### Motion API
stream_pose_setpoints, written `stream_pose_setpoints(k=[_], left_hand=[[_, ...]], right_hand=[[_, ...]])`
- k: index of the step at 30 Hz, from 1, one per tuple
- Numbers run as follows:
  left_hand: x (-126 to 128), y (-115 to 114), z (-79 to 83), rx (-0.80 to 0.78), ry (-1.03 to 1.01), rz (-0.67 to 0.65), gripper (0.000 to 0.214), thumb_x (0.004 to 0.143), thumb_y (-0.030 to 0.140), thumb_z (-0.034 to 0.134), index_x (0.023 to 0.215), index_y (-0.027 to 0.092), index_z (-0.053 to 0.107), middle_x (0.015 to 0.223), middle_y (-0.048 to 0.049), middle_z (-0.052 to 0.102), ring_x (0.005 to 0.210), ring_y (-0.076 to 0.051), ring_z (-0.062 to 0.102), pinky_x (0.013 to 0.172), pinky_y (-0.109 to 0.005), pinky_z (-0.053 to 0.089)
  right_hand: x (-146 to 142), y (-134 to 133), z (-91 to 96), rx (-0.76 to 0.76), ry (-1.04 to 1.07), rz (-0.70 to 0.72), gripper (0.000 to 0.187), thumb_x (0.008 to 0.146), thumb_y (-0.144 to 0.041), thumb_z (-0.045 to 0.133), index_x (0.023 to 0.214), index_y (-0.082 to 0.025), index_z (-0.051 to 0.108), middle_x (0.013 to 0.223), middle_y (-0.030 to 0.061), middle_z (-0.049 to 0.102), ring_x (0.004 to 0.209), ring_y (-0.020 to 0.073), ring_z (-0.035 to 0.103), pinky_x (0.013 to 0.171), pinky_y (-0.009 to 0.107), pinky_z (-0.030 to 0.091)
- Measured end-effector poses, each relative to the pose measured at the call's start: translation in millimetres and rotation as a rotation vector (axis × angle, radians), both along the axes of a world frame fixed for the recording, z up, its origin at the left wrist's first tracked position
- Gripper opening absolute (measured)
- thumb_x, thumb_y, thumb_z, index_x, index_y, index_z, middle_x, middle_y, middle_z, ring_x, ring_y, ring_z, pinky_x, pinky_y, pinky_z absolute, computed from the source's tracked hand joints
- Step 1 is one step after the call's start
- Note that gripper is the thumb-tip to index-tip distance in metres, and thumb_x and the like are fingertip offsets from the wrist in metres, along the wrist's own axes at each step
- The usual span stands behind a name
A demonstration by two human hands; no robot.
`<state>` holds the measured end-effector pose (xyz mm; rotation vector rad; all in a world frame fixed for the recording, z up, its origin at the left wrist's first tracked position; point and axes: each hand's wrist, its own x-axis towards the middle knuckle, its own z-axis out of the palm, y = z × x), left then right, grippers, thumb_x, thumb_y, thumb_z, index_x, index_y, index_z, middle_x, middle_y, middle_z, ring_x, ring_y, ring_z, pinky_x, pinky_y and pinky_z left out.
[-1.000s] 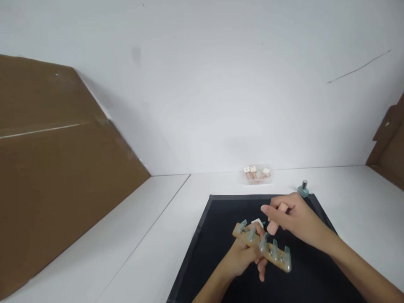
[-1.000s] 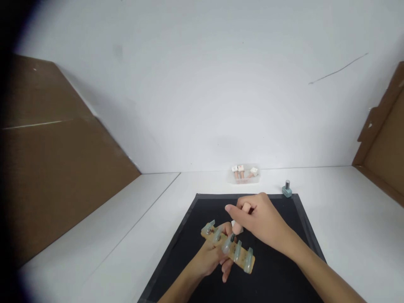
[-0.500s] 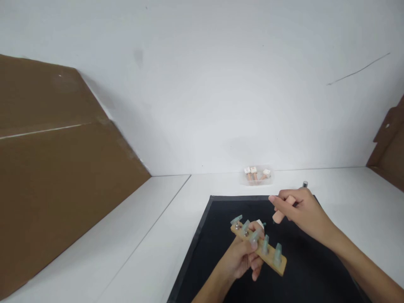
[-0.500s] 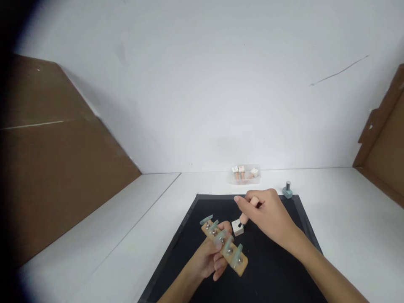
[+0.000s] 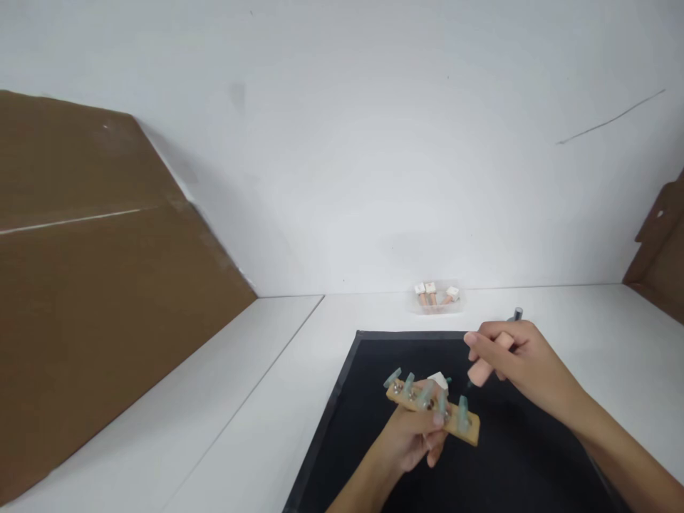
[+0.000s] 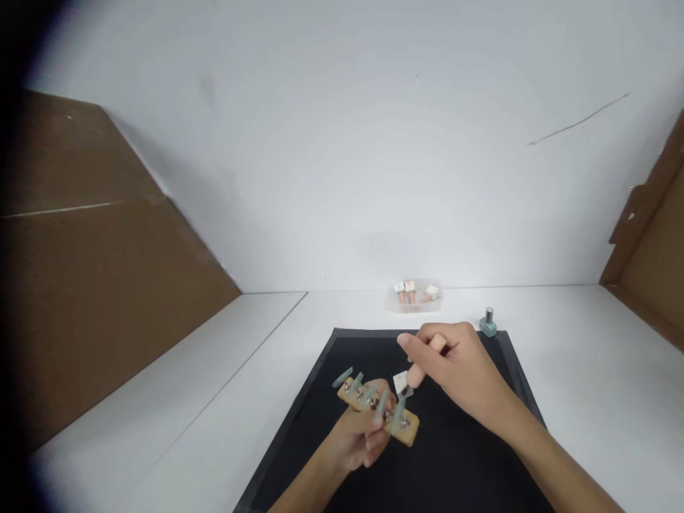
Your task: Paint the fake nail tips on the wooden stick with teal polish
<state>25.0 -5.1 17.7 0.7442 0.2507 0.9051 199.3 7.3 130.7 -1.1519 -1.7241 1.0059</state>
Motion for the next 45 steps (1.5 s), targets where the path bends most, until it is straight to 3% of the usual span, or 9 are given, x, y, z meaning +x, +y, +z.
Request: stream_pose_setpoints(k=[5,8,11,15,19,29,45], left_hand=[[3,-2,-3.4,0.073,0.092,0.029,0.026,0.063,0.025,0.077,0.067,0.012,0.055,0.044,0.0067,0.048,0.031,-0.001,0.038,0.030,-0.013,0.042],[5,-2,-4.3,0.112,0.122,0.090,0.027,0.061,0.025,0.078,0.065,0.012,0.055,0.045,0.0054,0.050,0.032,-0.003,0.042,0.031,-0.014,0.043],[6,-2,-1.9,0.130,0.165,0.151,0.027,0.060,0.026,0.079,0.064,0.011,0.056,0.044,0.0052,0.049,0.033,-0.003,0.043,0.032,-0.015,0.044],[6,-3,6.8,0.077,0.267,0.211,0.034,0.053,0.029,0.083,0.060,0.011,0.055,0.046,0.0047,0.051,0.034,-0.004,0.047,0.033,-0.017,0.046],[7,-4,13.3,0.078,0.336,0.244,0.038,0.051,0.035,0.083,0.058,0.011,0.055,0.046,0.0035,0.052,0.036,-0.006,0.049,0.036,-0.017,0.047],[10,-3,14.3,0.130,0.363,0.263,0.035,0.051,0.030,0.083,0.057,0.010,0.055,0.046,0.0021,0.054,0.036,-0.007,0.051,0.035,-0.017,0.045],[6,-5,5.4,0.143,0.352,0.210,0.036,0.053,0.033,0.083,0.059,0.011,0.054,0.048,0.0025,0.055,0.037,-0.006,0.051,0.036,-0.016,0.046]], right_hand=[[1,1,4.2,-0.073,0.083,0.059,0.038,0.077,-0.050,0.061,0.058,-0.019,0.068,0.051,0.0035,0.069,0.038,0.0090,0.038,0.038,0.023,0.030],[5,2,7.9,-0.108,0.098,0.133,0.034,0.075,-0.050,0.064,0.062,-0.019,0.071,0.057,0.0043,0.070,0.044,0.0106,0.048,0.041,0.022,0.036],[10,2,12.1,-0.139,0.060,0.256,0.024,0.074,-0.042,0.069,0.066,-0.019,0.072,0.073,0.0052,0.073,0.062,0.0150,0.061,0.055,0.025,0.046],[16,1,17.5,-0.213,-0.041,0.412,0.015,0.077,-0.036,0.067,0.078,-0.021,0.072,0.078,0.0033,0.073,0.069,0.0160,0.063,0.060,0.026,0.049],[16,0,20.5,-0.173,-0.089,0.397,0.014,0.076,-0.029,0.068,0.065,-0.020,0.072,0.086,0.0030,0.070,0.066,0.0133,0.061,0.054,0.023,0.045],[12,1,18.8,-0.272,0.011,0.504,0.015,0.079,-0.021,0.065,0.065,-0.016,0.066,0.072,0.0016,0.068,0.062,0.0111,0.058,0.054,0.022,0.040],[12,4,10.7,-0.158,-0.083,0.337,0.020,0.077,-0.034,0.067,0.065,-0.017,0.068,0.079,0.0034,0.066,0.070,0.0147,0.056,0.059,0.026,0.040]])
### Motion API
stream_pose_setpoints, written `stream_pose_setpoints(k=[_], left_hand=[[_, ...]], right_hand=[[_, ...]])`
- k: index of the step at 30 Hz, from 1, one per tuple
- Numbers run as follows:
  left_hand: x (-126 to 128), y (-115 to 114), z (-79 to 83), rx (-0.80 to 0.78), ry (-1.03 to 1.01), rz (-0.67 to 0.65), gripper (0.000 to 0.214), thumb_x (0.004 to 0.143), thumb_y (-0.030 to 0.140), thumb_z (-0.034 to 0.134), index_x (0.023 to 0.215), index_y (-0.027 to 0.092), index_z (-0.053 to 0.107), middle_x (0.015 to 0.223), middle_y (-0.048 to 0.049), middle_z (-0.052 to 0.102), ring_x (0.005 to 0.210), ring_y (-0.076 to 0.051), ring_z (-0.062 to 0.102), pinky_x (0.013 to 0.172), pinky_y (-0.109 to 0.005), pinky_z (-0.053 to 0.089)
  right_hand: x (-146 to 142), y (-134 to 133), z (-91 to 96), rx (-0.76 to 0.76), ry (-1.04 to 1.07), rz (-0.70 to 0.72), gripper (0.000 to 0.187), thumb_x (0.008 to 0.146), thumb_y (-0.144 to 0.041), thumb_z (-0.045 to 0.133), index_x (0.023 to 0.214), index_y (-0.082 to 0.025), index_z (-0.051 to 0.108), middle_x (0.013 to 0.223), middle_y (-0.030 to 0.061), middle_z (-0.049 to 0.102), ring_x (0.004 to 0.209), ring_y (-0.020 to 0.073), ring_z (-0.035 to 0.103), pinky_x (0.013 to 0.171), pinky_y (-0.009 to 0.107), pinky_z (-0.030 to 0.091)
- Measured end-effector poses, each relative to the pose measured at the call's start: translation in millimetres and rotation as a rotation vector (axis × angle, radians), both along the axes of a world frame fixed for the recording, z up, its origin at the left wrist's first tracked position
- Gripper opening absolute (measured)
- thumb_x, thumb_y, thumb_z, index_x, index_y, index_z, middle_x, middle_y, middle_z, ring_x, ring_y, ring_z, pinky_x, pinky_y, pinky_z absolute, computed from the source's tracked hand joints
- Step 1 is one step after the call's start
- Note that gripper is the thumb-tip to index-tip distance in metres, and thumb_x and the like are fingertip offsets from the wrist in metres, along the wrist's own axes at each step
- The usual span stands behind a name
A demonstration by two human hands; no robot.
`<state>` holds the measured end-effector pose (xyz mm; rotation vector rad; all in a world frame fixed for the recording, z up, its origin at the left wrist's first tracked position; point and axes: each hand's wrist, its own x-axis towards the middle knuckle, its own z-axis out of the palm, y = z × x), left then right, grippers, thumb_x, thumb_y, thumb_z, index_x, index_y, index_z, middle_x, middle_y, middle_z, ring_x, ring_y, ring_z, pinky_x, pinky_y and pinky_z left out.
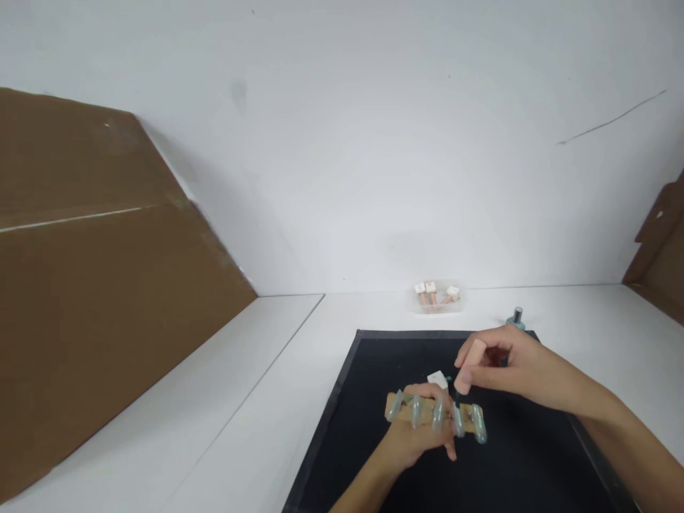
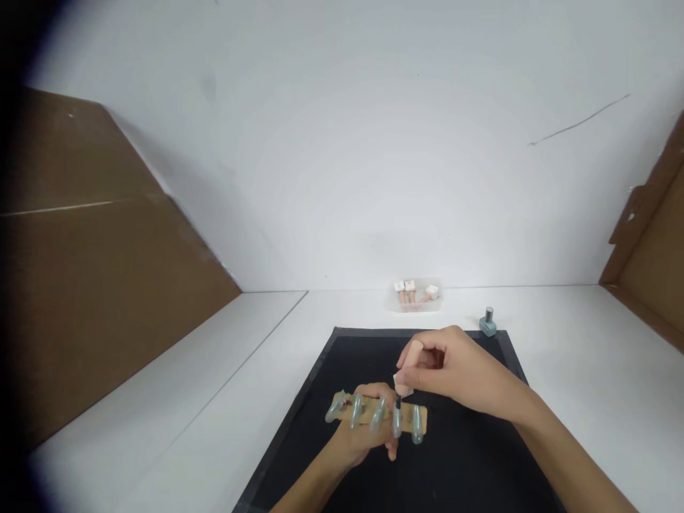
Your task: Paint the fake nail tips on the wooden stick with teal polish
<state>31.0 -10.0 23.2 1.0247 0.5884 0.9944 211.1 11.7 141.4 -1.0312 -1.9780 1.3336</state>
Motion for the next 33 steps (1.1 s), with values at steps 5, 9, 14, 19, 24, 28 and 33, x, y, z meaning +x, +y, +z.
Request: stream_pose_setpoints(k=[5,9,14,19,24,28,33], left_hand=[[-1.2,1.6,-3.1,0.010,0.012,-0.004,0.033,0.055,0.030,0.082,0.059,0.010,0.055,0.048,0.0024,0.055,0.037,-0.007,0.052,0.036,-0.016,0.046],[-0.2,4.5,-5.2,0.015,-0.026,0.000,0.030,0.053,0.025,0.083,0.061,0.010,0.057,0.049,0.0018,0.056,0.038,-0.008,0.054,0.036,-0.017,0.047],[0.1,3.3,-2.1,0.012,-0.024,-0.017,0.028,0.056,0.025,0.081,0.061,0.010,0.058,0.049,0.0009,0.057,0.038,-0.008,0.054,0.037,-0.018,0.048],[-0.4,1.6,-2.1,0.012,-0.024,-0.015,0.030,0.051,0.024,0.083,0.062,0.010,0.059,0.049,0.0015,0.058,0.037,-0.007,0.054,0.036,-0.017,0.047],[-0.2,4.4,-5.3,0.018,-0.014,-0.024,0.026,0.056,0.024,0.081,0.063,0.010,0.059,0.049,0.0016,0.057,0.038,-0.008,0.055,0.036,-0.017,0.047],[0.5,5.9,-4.3,0.032,0.000,0.004,0.024,0.057,0.021,0.080,0.065,0.010,0.060,0.051,0.0013,0.059,0.040,-0.009,0.057,0.038,-0.019,0.048],[2.4,6.2,-1.5,0.011,0.018,-0.008,0.027,0.054,0.022,0.081,0.062,0.011,0.057,0.048,0.0023,0.056,0.039,-0.009,0.054,0.036,-0.018,0.046]], right_hand=[[-1.2,-2.5,3.1,0.021,0.027,-0.008,0.020,0.079,-0.032,0.065,0.065,-0.018,0.068,0.077,0.0027,0.066,0.067,0.0131,0.055,0.057,0.024,0.039],[-2.4,-4.7,5.3,-0.065,0.063,0.110,0.018,0.079,-0.028,0.066,0.066,-0.016,0.067,0.073,0.0026,0.066,0.061,0.0120,0.056,0.054,0.023,0.039],[-2.9,-3.4,3.0,-0.015,0.013,0.044,0.018,0.080,-0.027,0.064,0.066,-0.015,0.066,0.070,0.0014,0.064,0.056,0.0090,0.047,0.049,0.022,0.033],[-2.1,-3.1,1.1,0.043,0.014,0.003,0.020,0.081,-0.029,0.063,0.066,-0.016,0.067,0.069,0.0010,0.065,0.058,0.0097,0.047,0.052,0.022,0.036],[-1.3,-3.9,1.9,0.030,0.034,0.034,0.018,0.079,-0.028,0.065,0.065,-0.016,0.066,0.069,0.0014,0.065,0.056,0.0091,0.048,0.050,0.021,0.036],[-2.4,-4.6,4.4,-0.081,0.045,0.174,0.016,0.079,-0.025,0.065,0.066,-0.015,0.063,0.065,0.0016,0.065,0.055,0.0103,0.054,0.050,0.021,0.038],[-3.1,-4.1,4.1,-0.021,-0.028,0.125,0.018,0.079,-0.025,0.064,0.064,-0.015,0.064,0.063,0.0007,0.063,0.054,0.0093,0.051,0.049,0.020,0.036]])
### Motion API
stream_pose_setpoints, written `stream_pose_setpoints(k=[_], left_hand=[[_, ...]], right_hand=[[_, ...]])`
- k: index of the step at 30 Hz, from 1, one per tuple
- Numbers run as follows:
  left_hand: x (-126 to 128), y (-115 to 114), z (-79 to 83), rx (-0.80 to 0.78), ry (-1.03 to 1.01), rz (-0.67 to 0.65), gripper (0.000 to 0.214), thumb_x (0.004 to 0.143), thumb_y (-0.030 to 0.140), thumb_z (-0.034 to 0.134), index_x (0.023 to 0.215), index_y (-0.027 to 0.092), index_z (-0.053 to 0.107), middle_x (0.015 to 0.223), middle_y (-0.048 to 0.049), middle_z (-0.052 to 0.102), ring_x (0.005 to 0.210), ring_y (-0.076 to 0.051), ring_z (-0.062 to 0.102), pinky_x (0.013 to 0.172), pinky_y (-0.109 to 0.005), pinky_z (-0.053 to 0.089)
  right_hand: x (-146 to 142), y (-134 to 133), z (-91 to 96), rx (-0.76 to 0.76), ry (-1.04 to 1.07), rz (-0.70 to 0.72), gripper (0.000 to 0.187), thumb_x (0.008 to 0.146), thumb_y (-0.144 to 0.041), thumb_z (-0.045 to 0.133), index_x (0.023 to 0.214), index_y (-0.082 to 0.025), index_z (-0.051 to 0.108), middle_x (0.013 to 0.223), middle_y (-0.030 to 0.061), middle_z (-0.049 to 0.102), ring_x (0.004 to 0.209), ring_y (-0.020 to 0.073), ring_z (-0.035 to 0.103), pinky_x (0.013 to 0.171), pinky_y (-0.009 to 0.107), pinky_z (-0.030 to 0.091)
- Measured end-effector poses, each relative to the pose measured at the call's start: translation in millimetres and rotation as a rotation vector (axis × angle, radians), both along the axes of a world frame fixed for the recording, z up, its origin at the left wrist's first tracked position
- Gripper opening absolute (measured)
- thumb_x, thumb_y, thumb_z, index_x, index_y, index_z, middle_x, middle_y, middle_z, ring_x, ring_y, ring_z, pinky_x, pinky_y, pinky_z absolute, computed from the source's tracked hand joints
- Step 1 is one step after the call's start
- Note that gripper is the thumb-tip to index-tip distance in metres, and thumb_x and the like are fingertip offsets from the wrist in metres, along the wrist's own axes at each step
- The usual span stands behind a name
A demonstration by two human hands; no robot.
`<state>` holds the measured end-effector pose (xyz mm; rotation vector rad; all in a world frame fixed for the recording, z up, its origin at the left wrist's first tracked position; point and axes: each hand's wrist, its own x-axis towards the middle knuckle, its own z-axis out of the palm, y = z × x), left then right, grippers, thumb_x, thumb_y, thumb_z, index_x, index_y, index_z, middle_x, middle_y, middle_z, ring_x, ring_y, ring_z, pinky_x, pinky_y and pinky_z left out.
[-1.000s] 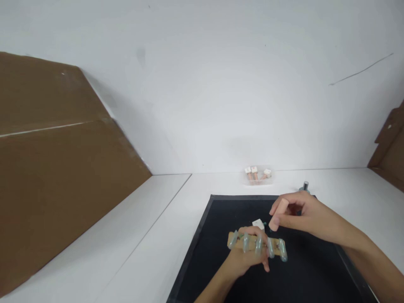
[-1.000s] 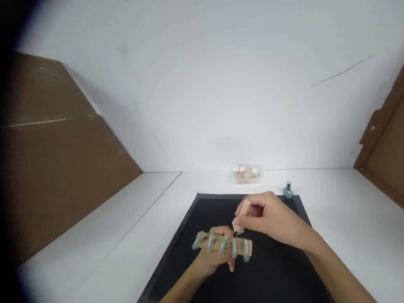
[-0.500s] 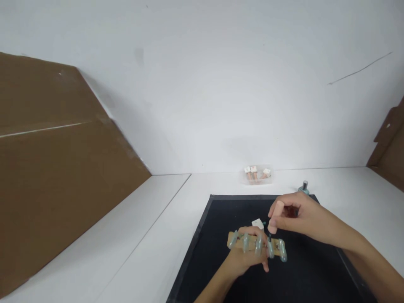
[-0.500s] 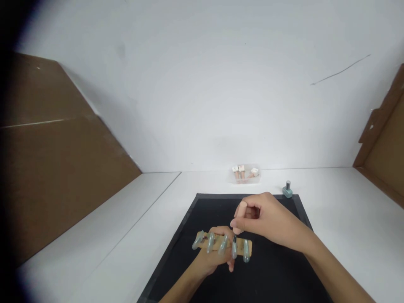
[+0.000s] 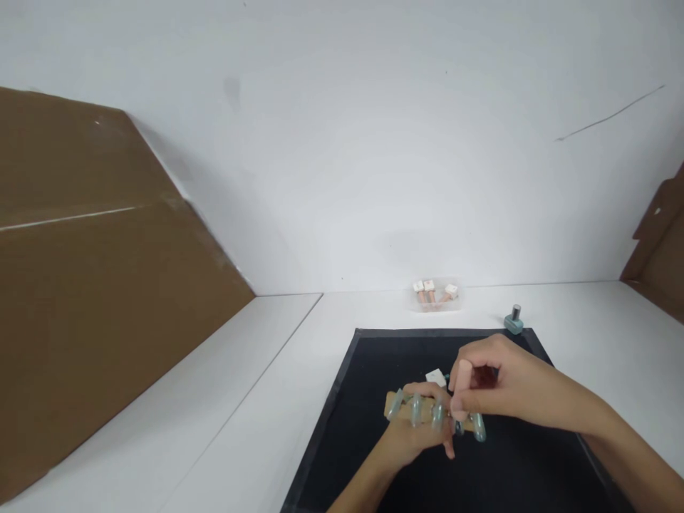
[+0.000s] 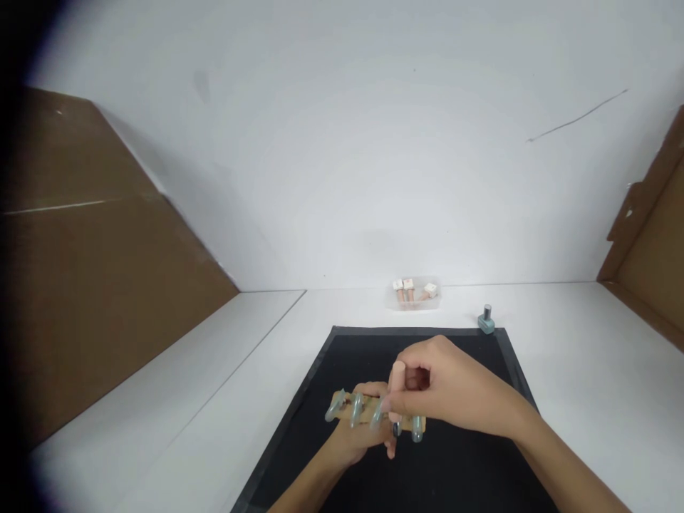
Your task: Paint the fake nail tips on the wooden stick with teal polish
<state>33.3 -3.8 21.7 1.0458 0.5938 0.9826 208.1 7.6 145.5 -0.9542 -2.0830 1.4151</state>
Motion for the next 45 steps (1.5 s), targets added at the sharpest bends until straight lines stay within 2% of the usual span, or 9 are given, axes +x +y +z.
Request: stream_pose_setpoints(k=[5,10,14,21,24,28,31,38,45], left_hand=[[1.0,-1.2,3.6,0.000,-0.022,-0.001,0.029,0.056,0.026,0.080,0.060,0.011,0.056,0.050,0.0015,0.056,0.039,-0.008,0.053,0.036,-0.018,0.046],[0.7,-3.1,5.8,-0.025,0.036,0.017,0.031,0.050,0.024,0.083,0.058,0.010,0.057,0.048,0.0020,0.056,0.037,-0.008,0.053,0.036,-0.017,0.045],[0.0,-3.8,4.3,-0.011,0.025,0.024,0.030,0.056,0.029,0.081,0.060,0.010,0.057,0.046,0.0018,0.056,0.036,-0.009,0.053,0.035,-0.017,0.045],[0.2,-4.1,0.5,-0.005,0.023,0.028,0.032,0.051,0.026,0.083,0.061,0.010,0.058,0.048,0.0022,0.056,0.036,-0.008,0.053,0.035,-0.017,0.045],[0.9,-3.3,1.6,-0.007,0.043,0.040,0.031,0.052,0.027,0.083,0.061,0.010,0.058,0.050,0.0014,0.057,0.038,-0.008,0.054,0.036,-0.018,0.046],[2.0,-0.6,3.4,-0.020,0.062,0.055,0.037,0.046,0.030,0.085,0.057,0.010,0.055,0.048,0.0027,0.054,0.038,-0.008,0.052,0.037,-0.019,0.046],[3.1,0.6,3.5,-0.014,0.111,0.049,0.038,0.048,0.034,0.084,0.062,0.011,0.056,0.051,0.0019,0.057,0.040,-0.008,0.054,0.039,-0.019,0.047],[5.7,-0.3,7.5,-0.003,0.106,0.029,0.037,0.056,0.037,0.079,0.062,0.014,0.052,0.048,0.0043,0.053,0.040,-0.008,0.052,0.039,-0.018,0.045],[5.6,-2.2,10.5,-0.001,0.163,0.070,0.033,0.056,0.035,0.078,0.063,0.013,0.054,0.050,0.0029,0.055,0.038,-0.009,0.052,0.038,-0.020,0.044]], right_hand=[[1.7,1.7,-2.6,0.024,0.009,-0.038,0.019,0.079,-0.029,0.066,0.065,-0.015,0.064,0.066,0.0011,0.063,0.054,0.0092,0.048,0.049,0.021,0.034],[2.7,2.5,-3.2,0.056,-0.005,-0.064,0.022,0.080,-0.031,0.065,0.064,-0.016,0.062,0.066,0.0007,0.062,0.054,0.0092,0.045,0.048,0.022,0.032],[2.7,1.7,-1.9,0.086,-0.037,-0.094,0.022,0.081,-0.030,0.063,0.064,-0.016,0.065,0.066,0.0008,0.062,0.054,0.0090,0.044,0.049,0.022,0.032],[3.4,2.4,-3.8,0.123,-0.024,-0.122,0.021,0.081,-0.030,0.063,0.065,-0.017,0.067,0.067,0.0009,0.064,0.056,0.0096,0.046,0.050,0.021,0.035],[3.1,2.0,-4.1,0.110,-0.017,-0.110,0.021,0.080,-0.029,0.064,0.064,-0.016,0.065,0.066,0.0007,0.063,0.054,0.0090,0.046,0.049,0.021,0.034],[1.5,-0.8,-2.4,0.035,-0.001,-0.040,0.020,0.079,-0.027,0.065,0.063,-0.016,0.060,0.063,0.0000,0.061,0.053,0.0091,0.048,0.048,0.020,0.035],[-0.5,-2.2,-1.4,0.012,-0.018,-0.011,0.020,0.079,-0.026,0.064,0.063,-0.016,0.058,0.059,-0.0007,0.059,0.053,0.0096,0.050,0.048,0.020,0.036],[-2.2,-0.8,-2.2,0.209,-0.179,-0.088,0.023,0.080,-0.029,0.061,0.061,-0.016,0.058,0.059,-0.0011,0.056,0.052,0.0089,0.048,0.046,0.019,0.034],[-1.9,-1.3,-0.4,0.281,-0.234,-0.131,0.022,0.080,-0.029,0.060,0.062,-0.017,0.059,0.060,-0.0015,0.055,0.053,0.0095,0.046,0.047,0.020,0.033]])
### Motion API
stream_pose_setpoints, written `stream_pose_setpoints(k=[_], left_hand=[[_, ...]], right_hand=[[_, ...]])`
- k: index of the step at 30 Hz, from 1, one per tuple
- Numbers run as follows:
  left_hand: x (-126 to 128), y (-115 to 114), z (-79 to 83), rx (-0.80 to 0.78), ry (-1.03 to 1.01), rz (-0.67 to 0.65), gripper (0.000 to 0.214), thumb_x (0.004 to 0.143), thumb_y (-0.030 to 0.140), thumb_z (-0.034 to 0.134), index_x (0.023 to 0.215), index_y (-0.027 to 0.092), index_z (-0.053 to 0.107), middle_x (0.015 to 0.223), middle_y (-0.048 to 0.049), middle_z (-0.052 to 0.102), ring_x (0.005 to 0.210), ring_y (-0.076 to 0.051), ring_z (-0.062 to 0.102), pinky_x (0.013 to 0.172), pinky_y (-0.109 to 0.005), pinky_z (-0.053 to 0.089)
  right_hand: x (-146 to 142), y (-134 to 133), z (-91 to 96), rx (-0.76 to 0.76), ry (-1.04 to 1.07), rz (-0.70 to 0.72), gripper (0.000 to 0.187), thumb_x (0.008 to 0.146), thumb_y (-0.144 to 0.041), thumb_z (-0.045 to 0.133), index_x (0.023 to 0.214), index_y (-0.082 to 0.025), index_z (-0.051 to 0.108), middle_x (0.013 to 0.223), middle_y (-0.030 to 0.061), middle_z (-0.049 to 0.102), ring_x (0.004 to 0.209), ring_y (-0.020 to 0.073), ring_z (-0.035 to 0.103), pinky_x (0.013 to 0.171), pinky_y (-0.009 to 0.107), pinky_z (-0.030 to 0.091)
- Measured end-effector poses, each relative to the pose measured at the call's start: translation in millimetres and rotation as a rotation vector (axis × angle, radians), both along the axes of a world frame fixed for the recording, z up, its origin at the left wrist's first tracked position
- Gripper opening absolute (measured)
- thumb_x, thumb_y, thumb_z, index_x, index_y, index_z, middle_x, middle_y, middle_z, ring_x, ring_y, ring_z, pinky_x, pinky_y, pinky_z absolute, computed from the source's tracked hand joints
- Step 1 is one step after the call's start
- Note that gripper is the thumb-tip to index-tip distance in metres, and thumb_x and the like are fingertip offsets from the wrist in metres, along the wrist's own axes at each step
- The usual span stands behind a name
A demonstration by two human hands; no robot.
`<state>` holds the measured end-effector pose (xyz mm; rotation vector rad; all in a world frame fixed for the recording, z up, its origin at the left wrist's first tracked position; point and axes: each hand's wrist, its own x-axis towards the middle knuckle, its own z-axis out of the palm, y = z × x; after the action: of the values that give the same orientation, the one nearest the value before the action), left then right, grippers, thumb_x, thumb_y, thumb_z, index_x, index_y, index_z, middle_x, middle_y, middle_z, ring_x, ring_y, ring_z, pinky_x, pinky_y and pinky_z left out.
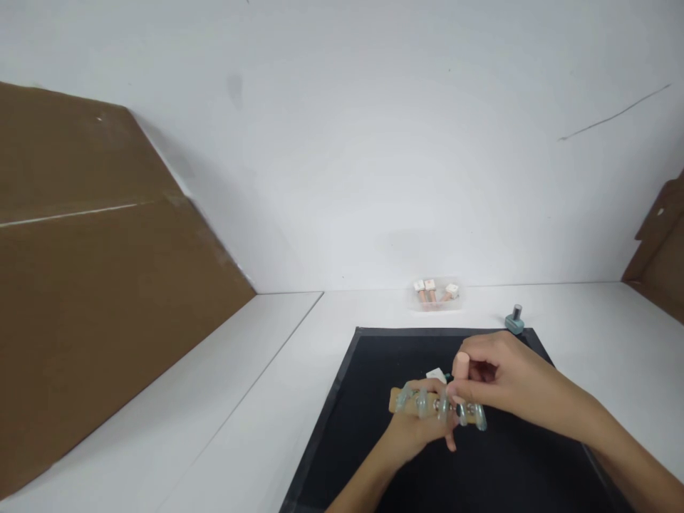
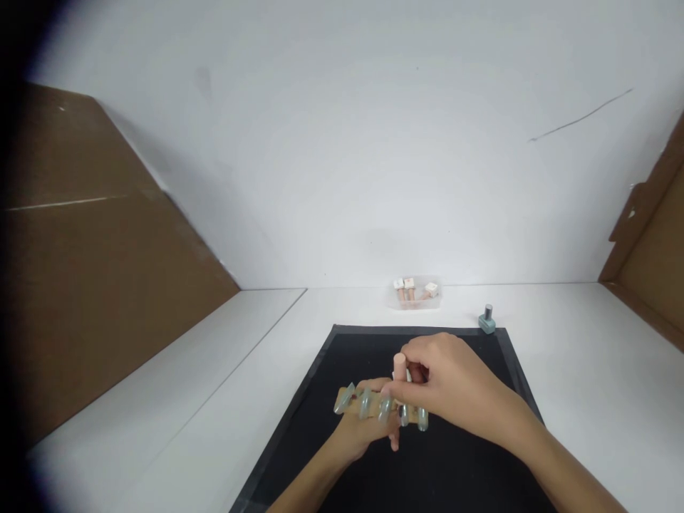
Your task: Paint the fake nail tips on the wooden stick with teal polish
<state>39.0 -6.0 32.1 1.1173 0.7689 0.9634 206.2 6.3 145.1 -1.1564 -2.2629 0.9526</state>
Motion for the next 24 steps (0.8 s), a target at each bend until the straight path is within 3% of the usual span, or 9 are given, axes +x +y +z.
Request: stream_pose_setpoints(k=[7,24], left_hand=[[0.8,-2.6,5.3,0.007,-0.025,-0.025,0.032,0.057,0.034,0.078,0.064,0.012,0.056,0.053,0.0027,0.054,0.041,-0.008,0.051,0.039,-0.021,0.045],[-0.3,-5.2,8.4,-0.034,-0.018,-0.055,0.036,0.050,0.031,0.082,0.062,0.012,0.055,0.053,0.0030,0.054,0.041,-0.008,0.051,0.038,-0.019,0.045]], right_hand=[[0.7,0.8,-0.4,0.045,0.002,-0.033,0.018,0.078,-0.017,0.057,0.060,-0.017,0.061,0.061,-0.0007,0.057,0.053,0.0102,0.048,0.048,0.021,0.033],[1.7,2.6,-2.4,0.046,-0.006,-0.098,0.025,0.083,-0.033,0.057,0.063,-0.019,0.060,0.060,-0.0003,0.059,0.053,0.0114,0.047,0.048,0.023,0.032]])
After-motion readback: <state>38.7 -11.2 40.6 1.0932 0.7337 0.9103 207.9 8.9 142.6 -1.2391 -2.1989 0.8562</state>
